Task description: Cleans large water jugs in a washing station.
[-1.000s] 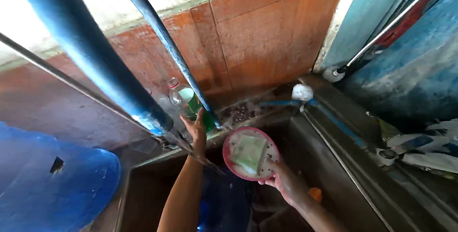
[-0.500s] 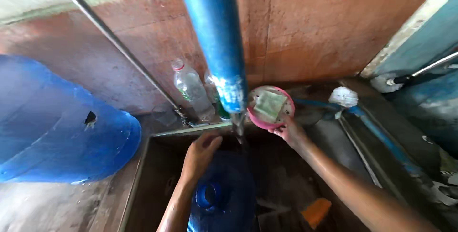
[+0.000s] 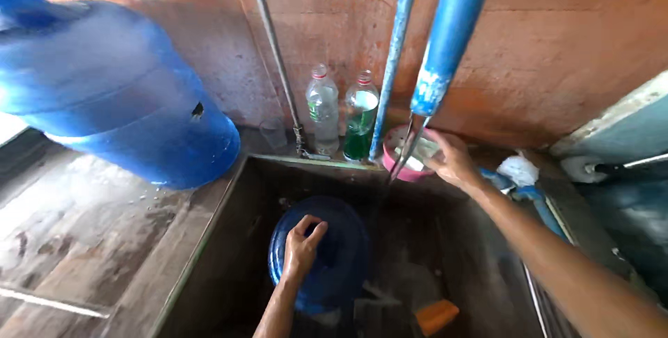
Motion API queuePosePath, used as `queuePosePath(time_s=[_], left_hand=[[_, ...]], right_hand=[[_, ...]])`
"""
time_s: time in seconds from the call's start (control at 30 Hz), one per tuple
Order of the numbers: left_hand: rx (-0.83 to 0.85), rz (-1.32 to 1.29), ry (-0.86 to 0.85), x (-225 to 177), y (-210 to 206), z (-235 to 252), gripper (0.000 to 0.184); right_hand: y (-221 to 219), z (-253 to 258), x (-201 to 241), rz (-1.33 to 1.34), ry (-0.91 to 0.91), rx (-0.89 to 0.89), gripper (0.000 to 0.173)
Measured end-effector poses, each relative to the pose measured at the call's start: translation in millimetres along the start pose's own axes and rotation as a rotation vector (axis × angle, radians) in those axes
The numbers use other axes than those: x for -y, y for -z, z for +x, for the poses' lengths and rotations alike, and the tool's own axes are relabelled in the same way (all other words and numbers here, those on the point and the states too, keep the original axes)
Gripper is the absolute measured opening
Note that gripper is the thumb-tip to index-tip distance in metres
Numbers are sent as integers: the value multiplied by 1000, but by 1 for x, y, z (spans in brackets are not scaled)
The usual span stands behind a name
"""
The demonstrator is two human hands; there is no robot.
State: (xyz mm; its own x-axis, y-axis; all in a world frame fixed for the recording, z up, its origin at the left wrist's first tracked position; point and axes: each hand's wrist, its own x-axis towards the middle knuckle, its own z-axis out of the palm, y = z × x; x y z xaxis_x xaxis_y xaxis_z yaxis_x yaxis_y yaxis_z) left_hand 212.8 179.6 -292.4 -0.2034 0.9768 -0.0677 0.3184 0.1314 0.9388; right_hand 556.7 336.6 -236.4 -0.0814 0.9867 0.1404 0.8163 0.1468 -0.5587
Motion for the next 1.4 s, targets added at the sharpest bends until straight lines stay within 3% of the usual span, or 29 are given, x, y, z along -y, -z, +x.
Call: queuePosePath(time_s=[0.07,0.13,0.3,0.53,0.67,0.83,1.1,1.23,1.4], left_hand=[[39,-37,-15,3,2,2,17],[76,-110,-28,7,5,1,15],[143,-210,-23,12,13,-5,15],[183,-280,-32,16,12,-2,16],[200,-288,-20,16,13,-1,17],[275,-305,-25,18,18,-7,23],[441,-369,57,17,26,-20,33],[456,-287,94,13,32,-23,30],[219,221,251,-30,19,-36,28]], right_hand=[[2,22,12,-117,41,324,67],[-8,44,13,-189,-23,482,62],[-36,73,18,-325,-114,520,64],[-57,93,20,-503,-184,596,46],[-62,95,2,-433,-144,437,41],[-14,108,3,-271,-160,136,38],[67,86,82,-148,-57,-164,39],[69,78,96,-204,-85,-137,39],[25,73,60,-214,-122,143,37]])
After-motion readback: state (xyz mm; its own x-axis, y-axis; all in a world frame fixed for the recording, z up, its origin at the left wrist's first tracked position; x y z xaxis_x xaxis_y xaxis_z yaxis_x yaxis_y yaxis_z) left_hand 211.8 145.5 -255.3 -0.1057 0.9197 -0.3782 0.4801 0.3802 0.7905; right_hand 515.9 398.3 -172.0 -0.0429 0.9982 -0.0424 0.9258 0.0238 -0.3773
